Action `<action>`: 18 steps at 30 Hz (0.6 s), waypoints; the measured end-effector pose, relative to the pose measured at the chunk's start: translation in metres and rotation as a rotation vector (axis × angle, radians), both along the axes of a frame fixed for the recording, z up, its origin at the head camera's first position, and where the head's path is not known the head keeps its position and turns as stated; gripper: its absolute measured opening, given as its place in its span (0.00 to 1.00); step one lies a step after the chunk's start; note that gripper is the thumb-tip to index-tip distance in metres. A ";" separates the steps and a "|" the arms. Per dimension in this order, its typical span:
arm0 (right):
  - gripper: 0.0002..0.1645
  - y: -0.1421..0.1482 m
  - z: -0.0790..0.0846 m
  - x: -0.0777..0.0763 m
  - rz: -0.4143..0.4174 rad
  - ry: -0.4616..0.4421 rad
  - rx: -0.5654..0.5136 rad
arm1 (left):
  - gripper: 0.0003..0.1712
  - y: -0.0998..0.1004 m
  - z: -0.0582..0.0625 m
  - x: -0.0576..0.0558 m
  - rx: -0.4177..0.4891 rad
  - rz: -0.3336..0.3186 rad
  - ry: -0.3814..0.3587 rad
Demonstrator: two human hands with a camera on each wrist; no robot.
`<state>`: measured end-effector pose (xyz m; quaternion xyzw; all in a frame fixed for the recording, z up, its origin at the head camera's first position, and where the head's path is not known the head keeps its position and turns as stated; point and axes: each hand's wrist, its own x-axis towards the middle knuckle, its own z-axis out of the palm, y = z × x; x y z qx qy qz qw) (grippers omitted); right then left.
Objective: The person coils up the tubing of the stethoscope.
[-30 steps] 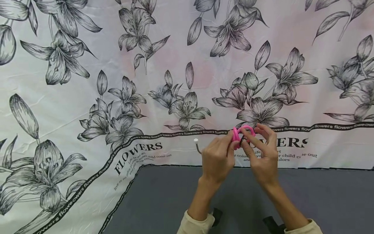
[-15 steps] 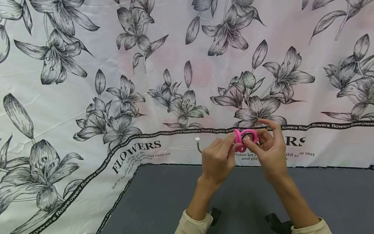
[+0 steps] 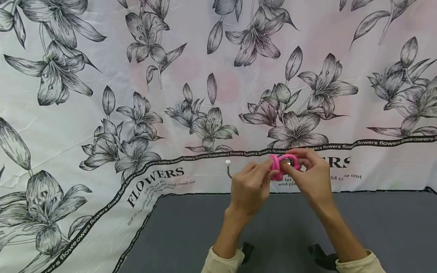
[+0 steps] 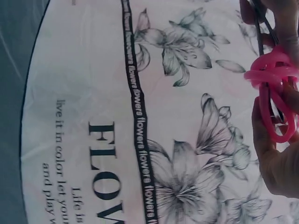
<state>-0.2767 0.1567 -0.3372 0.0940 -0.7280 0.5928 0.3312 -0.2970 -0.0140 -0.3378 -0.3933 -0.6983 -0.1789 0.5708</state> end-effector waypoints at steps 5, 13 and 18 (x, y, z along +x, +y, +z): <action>0.22 -0.006 0.002 0.004 -0.170 0.160 0.217 | 0.16 -0.011 0.000 -0.002 0.003 -0.081 -0.072; 0.20 -0.001 0.008 0.009 -0.230 0.260 0.335 | 0.18 -0.013 0.003 -0.005 -0.051 -0.132 -0.077; 0.20 0.004 0.007 0.006 -0.244 0.278 0.412 | 0.18 -0.014 0.003 -0.007 -0.079 -0.119 -0.106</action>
